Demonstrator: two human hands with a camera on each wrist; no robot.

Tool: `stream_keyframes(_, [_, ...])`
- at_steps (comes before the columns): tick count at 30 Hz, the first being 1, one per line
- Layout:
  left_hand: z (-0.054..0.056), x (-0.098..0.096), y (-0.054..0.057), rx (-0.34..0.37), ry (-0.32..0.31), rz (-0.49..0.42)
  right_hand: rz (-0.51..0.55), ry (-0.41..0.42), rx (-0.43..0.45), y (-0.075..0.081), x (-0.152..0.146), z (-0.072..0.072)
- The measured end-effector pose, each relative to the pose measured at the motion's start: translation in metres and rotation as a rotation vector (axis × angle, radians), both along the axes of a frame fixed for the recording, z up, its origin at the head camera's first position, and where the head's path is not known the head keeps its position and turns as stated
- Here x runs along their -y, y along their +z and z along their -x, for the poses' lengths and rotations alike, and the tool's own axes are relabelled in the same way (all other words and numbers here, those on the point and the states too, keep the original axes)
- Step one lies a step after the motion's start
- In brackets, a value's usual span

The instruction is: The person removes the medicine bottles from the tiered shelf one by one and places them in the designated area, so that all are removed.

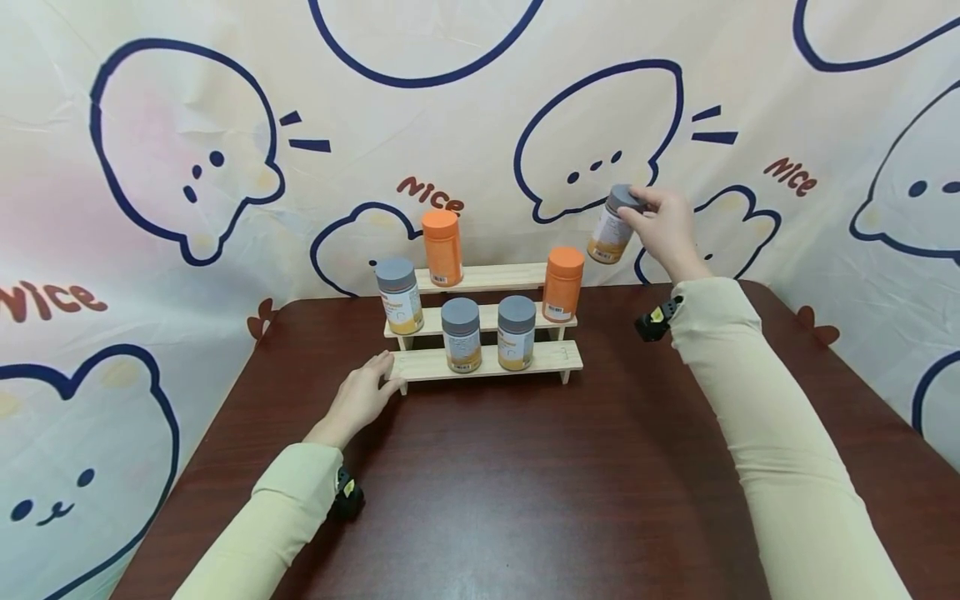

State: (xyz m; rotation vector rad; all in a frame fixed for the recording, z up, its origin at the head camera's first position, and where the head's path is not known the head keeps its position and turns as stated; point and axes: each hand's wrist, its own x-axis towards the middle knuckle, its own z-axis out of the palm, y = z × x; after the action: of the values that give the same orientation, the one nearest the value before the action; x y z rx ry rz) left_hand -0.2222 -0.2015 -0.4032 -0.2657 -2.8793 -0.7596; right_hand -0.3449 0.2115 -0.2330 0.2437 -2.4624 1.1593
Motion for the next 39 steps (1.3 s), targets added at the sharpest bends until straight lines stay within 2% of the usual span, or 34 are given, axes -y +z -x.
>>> stream_keyframes(4, [0.0, 0.0, 0.0, 0.005, 0.0, -0.003, -0.01, -0.01, 0.023, -0.019, -0.011, -0.002])
stream_keyframes(11, [-0.001, 0.0, 0.001, 0.0, -0.005, -0.014, -0.057, -0.001, 0.009, -0.055, -0.027, -0.005])
stream_keyframes(22, [-0.002, 0.0, 0.002, 0.011, 0.0, 0.0, -0.074, 0.044, 0.004, -0.107, -0.032, -0.012])
stream_keyframes(31, [-0.001, 0.0, 0.003, 0.019, -0.004, -0.003, -0.093, 0.084, 0.056, -0.129, -0.034, -0.017])
stream_keyframes(39, [-0.001, -0.001, 0.003, 0.029, 0.0, 0.006, -0.112, 0.087, 0.053, -0.137, -0.035, -0.019])
